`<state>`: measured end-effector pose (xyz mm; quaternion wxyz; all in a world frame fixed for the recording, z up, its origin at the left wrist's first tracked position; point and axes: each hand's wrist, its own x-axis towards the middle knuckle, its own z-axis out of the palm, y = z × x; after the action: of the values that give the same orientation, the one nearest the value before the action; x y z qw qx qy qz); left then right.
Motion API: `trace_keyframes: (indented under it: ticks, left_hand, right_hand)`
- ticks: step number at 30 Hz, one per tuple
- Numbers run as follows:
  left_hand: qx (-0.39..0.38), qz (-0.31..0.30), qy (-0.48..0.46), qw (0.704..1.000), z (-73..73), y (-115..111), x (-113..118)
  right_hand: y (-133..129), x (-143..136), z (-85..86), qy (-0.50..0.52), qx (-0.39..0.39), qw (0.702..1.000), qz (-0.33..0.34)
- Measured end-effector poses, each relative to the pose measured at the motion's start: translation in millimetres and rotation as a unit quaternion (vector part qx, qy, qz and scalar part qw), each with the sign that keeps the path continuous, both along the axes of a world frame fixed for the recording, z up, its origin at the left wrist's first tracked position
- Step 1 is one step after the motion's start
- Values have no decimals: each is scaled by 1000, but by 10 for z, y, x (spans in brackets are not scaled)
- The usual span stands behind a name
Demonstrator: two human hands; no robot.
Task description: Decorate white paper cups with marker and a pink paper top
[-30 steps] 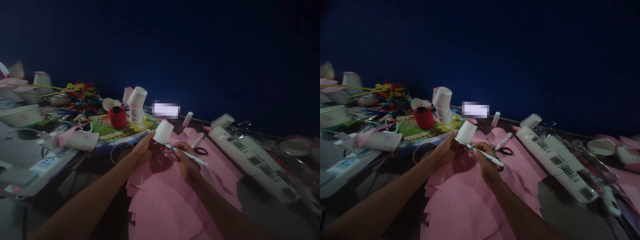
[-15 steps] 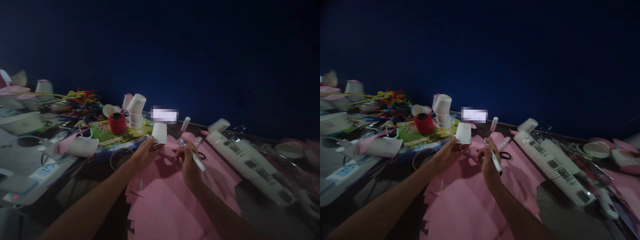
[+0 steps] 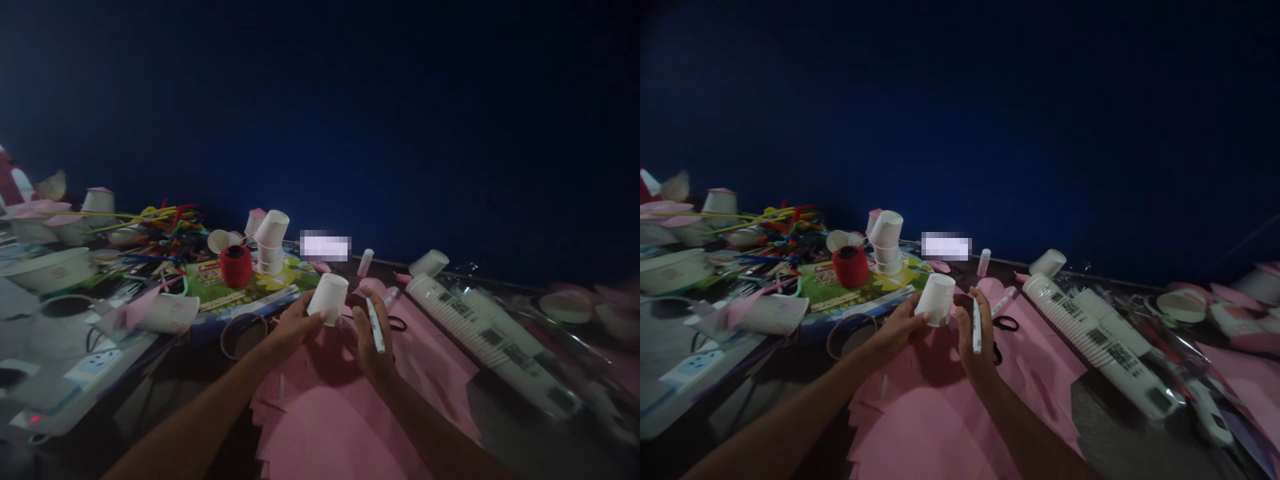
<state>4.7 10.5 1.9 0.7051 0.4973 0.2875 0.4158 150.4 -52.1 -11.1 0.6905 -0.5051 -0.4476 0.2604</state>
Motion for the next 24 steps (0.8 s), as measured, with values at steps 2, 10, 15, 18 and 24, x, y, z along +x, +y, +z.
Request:
trace_keyframes:
  ticks: [2, 10, 15, 18, 24]
  left_hand:
    - [69, 27, 68, 995, -17, -14, 5]
    - [316, 25, 197, 928, -101, -21, -7]
    - [310, 72, 256, 913, -153, 18, -52]
    - [316, 71, 267, 907, -143, 12, -65]
    - [400, 43, 264, 876, -141, 2, -47]
  right_hand:
    - [1, 7, -31, -13, 10, 1000, 4]
    - [-6, 17, -117, -97, 13, 995, 17]
    - [10, 54, -99, -120, 6, 992, -46]
    - [23, 59, -121, -148, 4, 988, -46]
    - [10, -2, -135, -218, 23, 976, 13]
